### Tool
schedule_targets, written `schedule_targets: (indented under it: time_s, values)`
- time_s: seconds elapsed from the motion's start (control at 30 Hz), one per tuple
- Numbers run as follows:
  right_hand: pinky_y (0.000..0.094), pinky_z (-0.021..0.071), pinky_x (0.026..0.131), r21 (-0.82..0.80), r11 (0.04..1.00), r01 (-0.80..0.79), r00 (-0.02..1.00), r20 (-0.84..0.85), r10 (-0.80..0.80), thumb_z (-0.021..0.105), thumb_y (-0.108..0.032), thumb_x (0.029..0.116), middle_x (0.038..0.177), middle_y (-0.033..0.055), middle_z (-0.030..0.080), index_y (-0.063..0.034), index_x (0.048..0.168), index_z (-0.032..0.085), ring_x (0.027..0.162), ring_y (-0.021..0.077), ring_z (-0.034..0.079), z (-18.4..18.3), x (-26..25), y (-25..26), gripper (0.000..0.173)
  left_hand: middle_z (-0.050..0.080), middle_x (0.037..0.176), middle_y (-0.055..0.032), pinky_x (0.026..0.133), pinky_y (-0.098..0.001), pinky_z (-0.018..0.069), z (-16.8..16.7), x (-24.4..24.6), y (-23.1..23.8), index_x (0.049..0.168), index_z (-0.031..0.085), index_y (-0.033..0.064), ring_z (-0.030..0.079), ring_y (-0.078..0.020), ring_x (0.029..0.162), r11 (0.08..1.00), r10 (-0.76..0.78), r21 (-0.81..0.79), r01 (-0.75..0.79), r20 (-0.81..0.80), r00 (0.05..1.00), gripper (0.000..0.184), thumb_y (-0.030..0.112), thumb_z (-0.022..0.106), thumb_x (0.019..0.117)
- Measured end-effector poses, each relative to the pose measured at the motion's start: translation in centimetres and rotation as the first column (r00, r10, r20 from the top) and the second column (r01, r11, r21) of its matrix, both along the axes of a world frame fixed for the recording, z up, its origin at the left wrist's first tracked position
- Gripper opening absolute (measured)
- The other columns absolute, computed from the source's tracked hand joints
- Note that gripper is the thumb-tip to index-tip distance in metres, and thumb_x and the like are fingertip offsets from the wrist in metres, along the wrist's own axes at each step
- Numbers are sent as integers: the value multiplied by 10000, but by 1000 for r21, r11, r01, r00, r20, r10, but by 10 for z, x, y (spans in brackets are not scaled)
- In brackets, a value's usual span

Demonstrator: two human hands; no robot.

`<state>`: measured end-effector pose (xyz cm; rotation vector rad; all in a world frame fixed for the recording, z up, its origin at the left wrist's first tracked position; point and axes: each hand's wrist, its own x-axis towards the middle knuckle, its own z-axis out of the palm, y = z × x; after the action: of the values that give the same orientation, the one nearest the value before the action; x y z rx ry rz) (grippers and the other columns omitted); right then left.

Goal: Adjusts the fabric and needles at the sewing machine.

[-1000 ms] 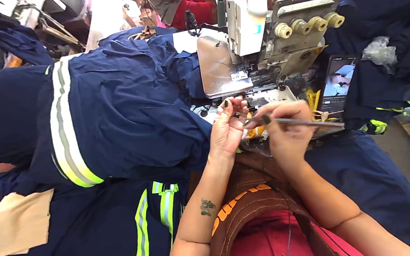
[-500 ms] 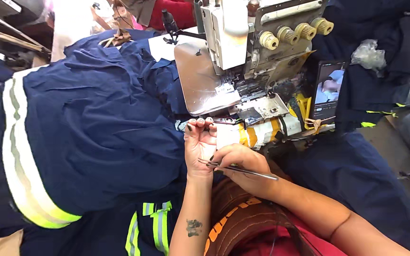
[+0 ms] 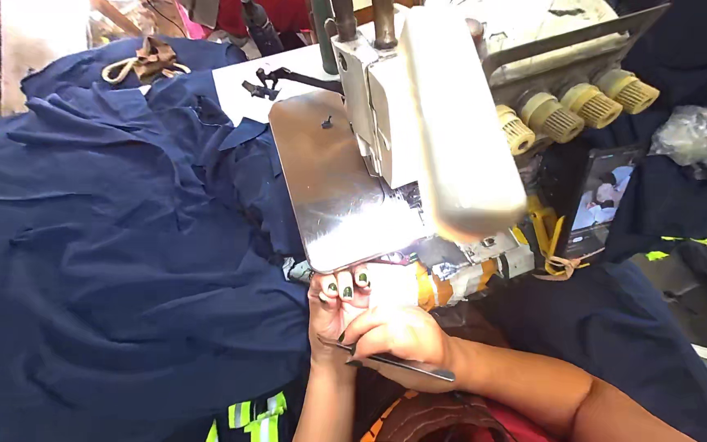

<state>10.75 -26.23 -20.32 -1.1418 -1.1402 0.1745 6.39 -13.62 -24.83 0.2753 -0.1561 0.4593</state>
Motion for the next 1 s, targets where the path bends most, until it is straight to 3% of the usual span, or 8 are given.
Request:
schedule_targets:
  time_s: [0.1,0.2,0.63,0.87,1.0]
  values:
    - [322,578,902,-13,1000,-3,1000,-8,3,640,36,943,1017,204,714,42,983,655,1007,239,704,-4,5,6,43,761,982,-51,950,-307,549,-3,-2,4,1030,768,90,714,-172,1008,996,-32,87,32,2,999,134,169,679,969]
    - [326,577,881,-25,1000,-7,1000,-14,6,637,16,948,984,200,721,47,986,675,973,240,707,-8,8,8,62,762,950,-22,873,-284,563,-2,0,5,987,773,112,714,-138,965,986,-44,164,41,15,999,115,193,697,961]
    - [320,586,855,-32,999,-11,999,-30,11,639,4,941,953,193,728,49,959,702,930,239,718,-15,12,11,79,772,939,-53,914,-298,555,9,0,2,992,774,37,724,-155,969,996,-90,10,90,19,996,128,131,700,947]
    - [325,581,856,-50,999,-1,999,-43,-1,649,-6,941,960,194,714,48,980,699,934,241,704,-11,6,6,83,765,929,-28,872,-279,558,7,2,3,967,778,69,715,-136,959,986,-79,147,72,44,996,109,148,707,946]
    - [323,584,889,-43,999,-1,1000,-32,0,646,30,943,996,201,714,55,993,679,985,237,706,0,-1,-8,65,762,937,-31,900,-300,552,6,-3,-2,940,773,87,712,-151,979,979,-76,196,62,66,995,156,179,654,980]
